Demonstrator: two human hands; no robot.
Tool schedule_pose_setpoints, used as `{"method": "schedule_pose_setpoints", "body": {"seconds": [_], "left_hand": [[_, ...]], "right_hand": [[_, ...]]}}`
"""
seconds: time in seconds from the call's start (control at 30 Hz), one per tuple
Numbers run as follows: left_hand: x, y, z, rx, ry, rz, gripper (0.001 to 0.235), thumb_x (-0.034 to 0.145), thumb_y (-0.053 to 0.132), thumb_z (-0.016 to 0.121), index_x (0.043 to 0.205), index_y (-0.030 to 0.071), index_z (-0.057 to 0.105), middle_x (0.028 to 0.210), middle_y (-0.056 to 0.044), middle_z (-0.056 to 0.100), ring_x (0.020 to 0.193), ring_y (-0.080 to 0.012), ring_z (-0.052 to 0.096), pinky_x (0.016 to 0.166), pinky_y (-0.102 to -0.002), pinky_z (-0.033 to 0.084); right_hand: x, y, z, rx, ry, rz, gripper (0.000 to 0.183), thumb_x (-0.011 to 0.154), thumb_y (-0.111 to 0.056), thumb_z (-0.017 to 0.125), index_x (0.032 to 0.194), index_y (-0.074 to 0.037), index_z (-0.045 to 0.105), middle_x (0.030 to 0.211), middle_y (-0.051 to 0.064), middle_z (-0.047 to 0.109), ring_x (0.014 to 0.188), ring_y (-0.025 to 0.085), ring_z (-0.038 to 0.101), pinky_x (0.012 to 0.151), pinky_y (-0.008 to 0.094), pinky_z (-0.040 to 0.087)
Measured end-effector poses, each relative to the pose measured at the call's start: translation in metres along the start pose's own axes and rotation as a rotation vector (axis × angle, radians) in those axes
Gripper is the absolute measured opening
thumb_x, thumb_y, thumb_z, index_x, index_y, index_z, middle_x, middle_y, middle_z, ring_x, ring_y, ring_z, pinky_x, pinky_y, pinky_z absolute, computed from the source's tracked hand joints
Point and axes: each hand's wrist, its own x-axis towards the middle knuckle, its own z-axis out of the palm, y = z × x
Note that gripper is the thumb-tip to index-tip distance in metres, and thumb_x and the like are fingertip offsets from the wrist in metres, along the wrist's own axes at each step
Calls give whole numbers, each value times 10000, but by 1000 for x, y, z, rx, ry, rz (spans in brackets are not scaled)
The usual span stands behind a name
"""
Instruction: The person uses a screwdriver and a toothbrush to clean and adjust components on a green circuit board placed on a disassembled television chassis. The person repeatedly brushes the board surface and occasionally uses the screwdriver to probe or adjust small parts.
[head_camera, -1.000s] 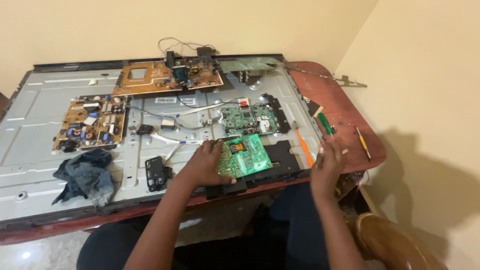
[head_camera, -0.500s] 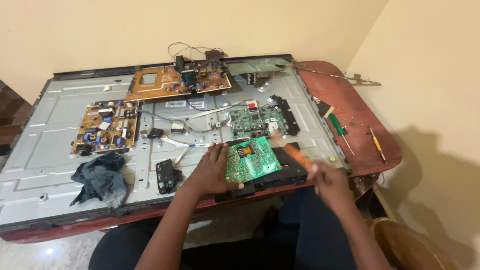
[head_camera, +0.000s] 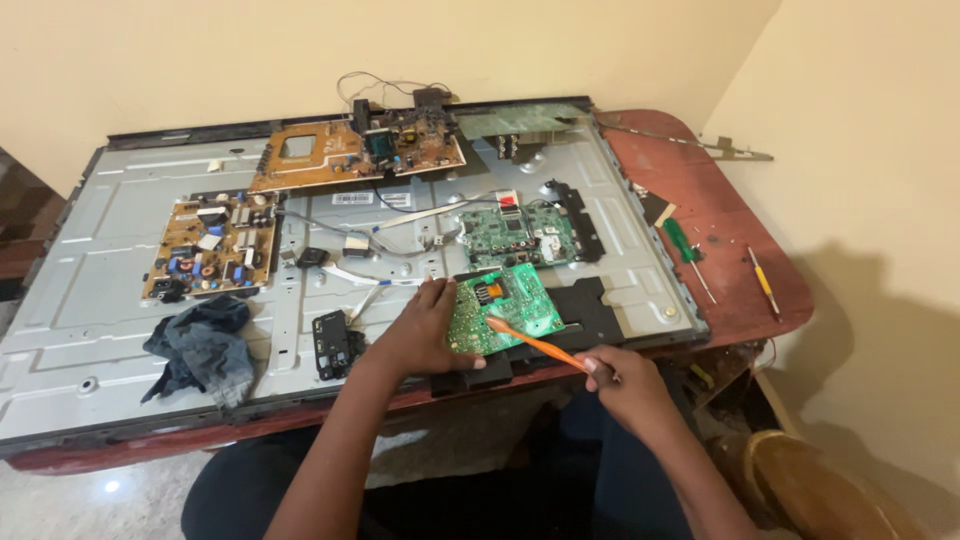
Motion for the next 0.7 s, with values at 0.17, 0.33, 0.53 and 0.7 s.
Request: {"method": "schedule_pose_setpoints", "body": {"seconds": [0.17,0.33,0.53,0.7], "left_hand": [[3,0,-2,15,6,43,1354,601,621,903,1554,-62,225,1604,-293,258,1515,-442,226,1223,-441,276],[7,4,2,68,-36,10,1377,587,645,909,1555,-41,208,1608,-275,249,1525,-445,186,1221,-444,257],[6,4,-3,107,-47,9,1403,585,671,894,1549,-69,192,1606,-292,253,1523,-446,192,1222,-439,258],[8,4,-5,99,-50,19,1397,598,672,888,1550,-76,189,1600,-300,262,1518,-454,202,1219,-438,264]], "right_hand": [[2,-17,7,100,49,-25,233,952,-243,612,1001,-71,761,653,44,701,592,154,648,603,325,518],[7,-13,14,141,-24,48,293,986,-255,594,928,-15,752,642,70,684,590,172,627,601,338,508],[8,-42,35,239,-102,244,325,1013,-262,526,944,-36,749,582,55,638,464,152,566,492,331,455],[-48,-35,37,323,-118,331,297,1004,-272,544,989,-32,717,549,60,586,385,144,503,409,336,411]]}}
